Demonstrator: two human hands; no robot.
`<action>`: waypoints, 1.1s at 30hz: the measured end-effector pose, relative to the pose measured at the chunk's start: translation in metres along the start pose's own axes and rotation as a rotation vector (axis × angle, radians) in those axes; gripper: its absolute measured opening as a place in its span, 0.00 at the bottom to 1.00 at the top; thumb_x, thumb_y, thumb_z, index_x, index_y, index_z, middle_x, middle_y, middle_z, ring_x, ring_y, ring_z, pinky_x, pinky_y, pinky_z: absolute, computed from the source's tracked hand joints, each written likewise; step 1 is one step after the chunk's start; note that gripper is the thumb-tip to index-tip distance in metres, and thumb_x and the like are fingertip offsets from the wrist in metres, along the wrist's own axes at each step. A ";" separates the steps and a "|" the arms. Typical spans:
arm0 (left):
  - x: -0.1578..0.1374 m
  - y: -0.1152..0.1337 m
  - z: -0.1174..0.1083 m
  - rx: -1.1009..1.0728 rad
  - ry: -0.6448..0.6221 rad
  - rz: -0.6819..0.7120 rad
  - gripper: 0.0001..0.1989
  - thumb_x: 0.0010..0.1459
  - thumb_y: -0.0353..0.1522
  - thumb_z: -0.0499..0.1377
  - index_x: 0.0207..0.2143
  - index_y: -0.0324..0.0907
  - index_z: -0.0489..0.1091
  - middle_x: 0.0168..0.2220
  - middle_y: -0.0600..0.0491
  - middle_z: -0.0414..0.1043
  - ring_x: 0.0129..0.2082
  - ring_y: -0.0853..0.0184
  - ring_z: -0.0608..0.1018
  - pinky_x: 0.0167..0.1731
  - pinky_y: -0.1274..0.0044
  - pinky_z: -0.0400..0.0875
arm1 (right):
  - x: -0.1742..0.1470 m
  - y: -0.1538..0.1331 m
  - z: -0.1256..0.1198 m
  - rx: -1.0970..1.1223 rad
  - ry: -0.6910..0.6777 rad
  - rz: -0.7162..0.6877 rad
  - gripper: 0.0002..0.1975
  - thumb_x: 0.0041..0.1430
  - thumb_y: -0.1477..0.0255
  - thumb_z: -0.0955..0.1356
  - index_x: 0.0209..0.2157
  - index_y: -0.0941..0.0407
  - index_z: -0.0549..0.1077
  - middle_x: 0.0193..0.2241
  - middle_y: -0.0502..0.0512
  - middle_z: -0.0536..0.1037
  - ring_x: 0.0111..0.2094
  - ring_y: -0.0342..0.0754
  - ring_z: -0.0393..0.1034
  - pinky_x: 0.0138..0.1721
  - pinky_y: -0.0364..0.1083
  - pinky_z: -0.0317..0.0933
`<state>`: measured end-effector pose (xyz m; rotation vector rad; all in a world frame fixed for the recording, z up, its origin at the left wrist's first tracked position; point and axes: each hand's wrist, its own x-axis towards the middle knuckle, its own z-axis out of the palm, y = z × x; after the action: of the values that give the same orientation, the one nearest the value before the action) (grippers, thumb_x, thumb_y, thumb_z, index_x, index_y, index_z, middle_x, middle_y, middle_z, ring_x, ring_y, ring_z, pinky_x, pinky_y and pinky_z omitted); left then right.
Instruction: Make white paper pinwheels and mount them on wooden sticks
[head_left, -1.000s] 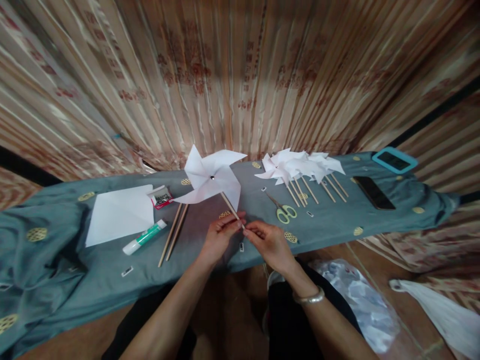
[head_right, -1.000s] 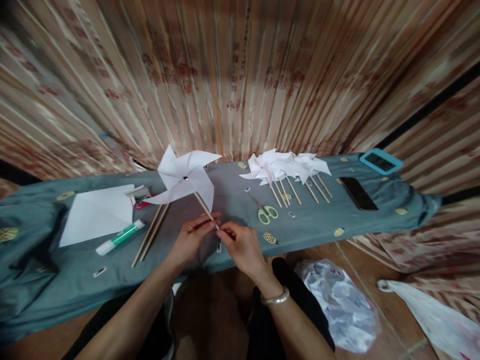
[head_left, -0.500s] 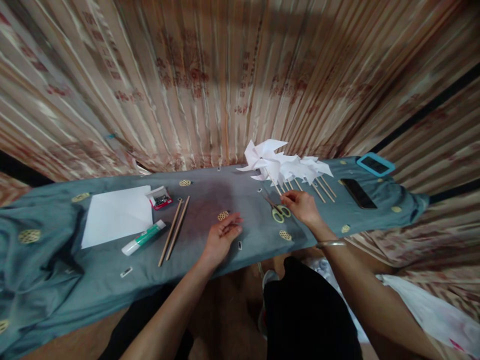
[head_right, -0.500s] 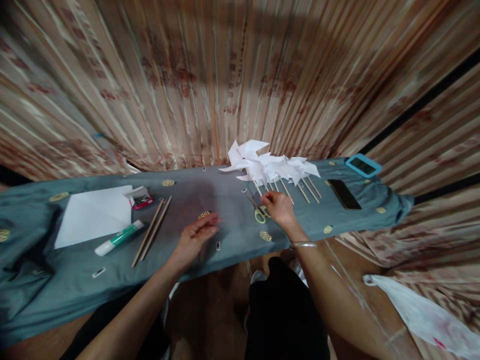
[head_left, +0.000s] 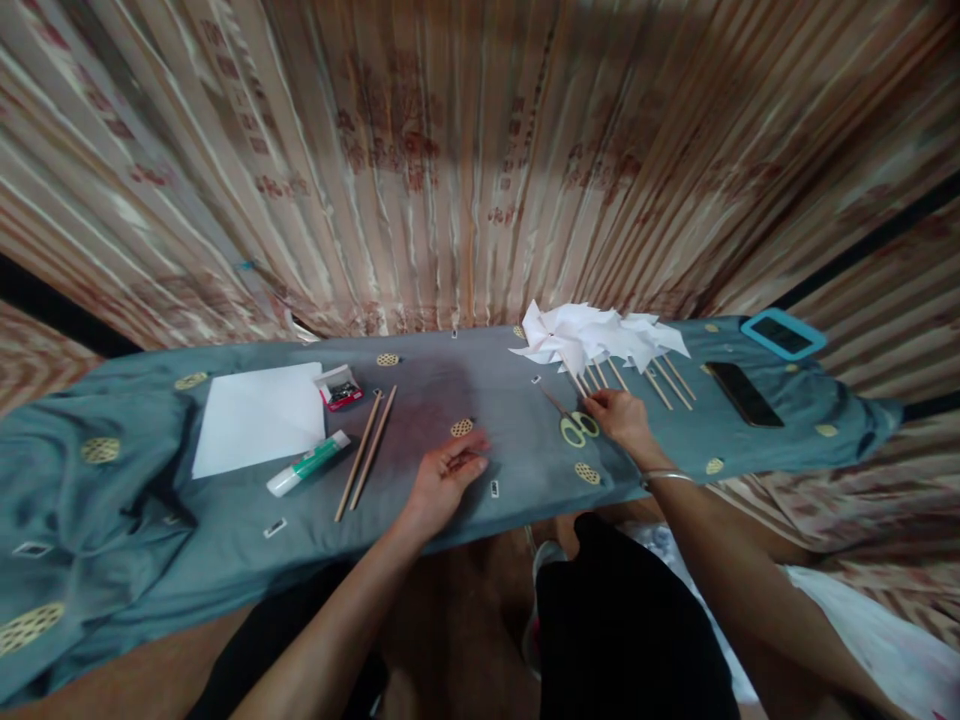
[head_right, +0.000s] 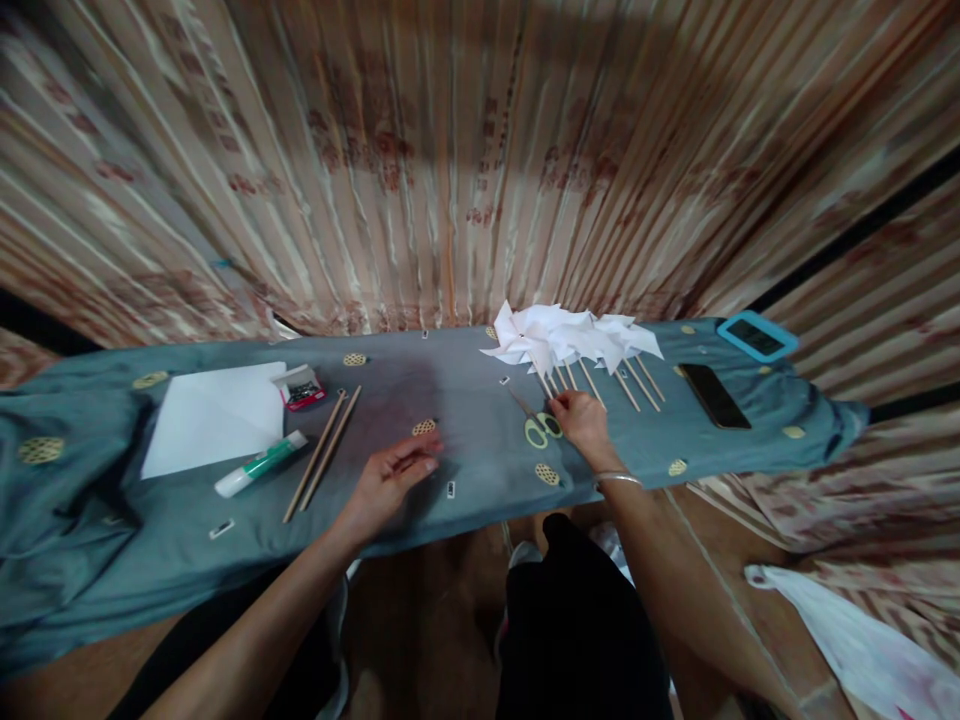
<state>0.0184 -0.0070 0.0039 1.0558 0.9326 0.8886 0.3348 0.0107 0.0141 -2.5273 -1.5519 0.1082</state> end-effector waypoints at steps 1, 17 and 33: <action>-0.001 0.000 0.000 0.000 0.000 -0.007 0.20 0.45 0.34 0.68 0.43 0.40 0.78 0.40 0.49 0.81 0.34 0.67 0.78 0.42 0.73 0.73 | -0.001 0.000 0.000 -0.009 0.005 -0.002 0.14 0.62 0.66 0.66 0.40 0.58 0.81 0.37 0.66 0.83 0.37 0.55 0.77 0.36 0.48 0.63; -0.030 0.024 -0.023 0.241 0.163 0.246 0.12 0.57 0.28 0.60 0.43 0.40 0.78 0.41 0.49 0.79 0.39 0.65 0.77 0.43 0.75 0.72 | -0.065 -0.115 0.001 0.214 0.148 -0.424 0.18 0.63 0.64 0.61 0.40 0.57 0.79 0.35 0.64 0.83 0.35 0.56 0.77 0.37 0.49 0.64; -0.068 -0.037 0.032 -0.092 -0.197 0.094 0.11 0.54 0.25 0.60 0.40 0.39 0.78 0.41 0.49 0.80 0.51 0.54 0.76 0.54 0.66 0.69 | -0.101 -0.397 0.025 0.094 -0.319 -1.247 0.24 0.60 0.67 0.71 0.56 0.62 0.70 0.56 0.67 0.73 0.56 0.55 0.68 0.54 0.49 0.59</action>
<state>0.0302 -0.0889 -0.0122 1.0931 0.6768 0.8784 -0.0637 0.0988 0.0598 -1.1136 -2.8034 0.3874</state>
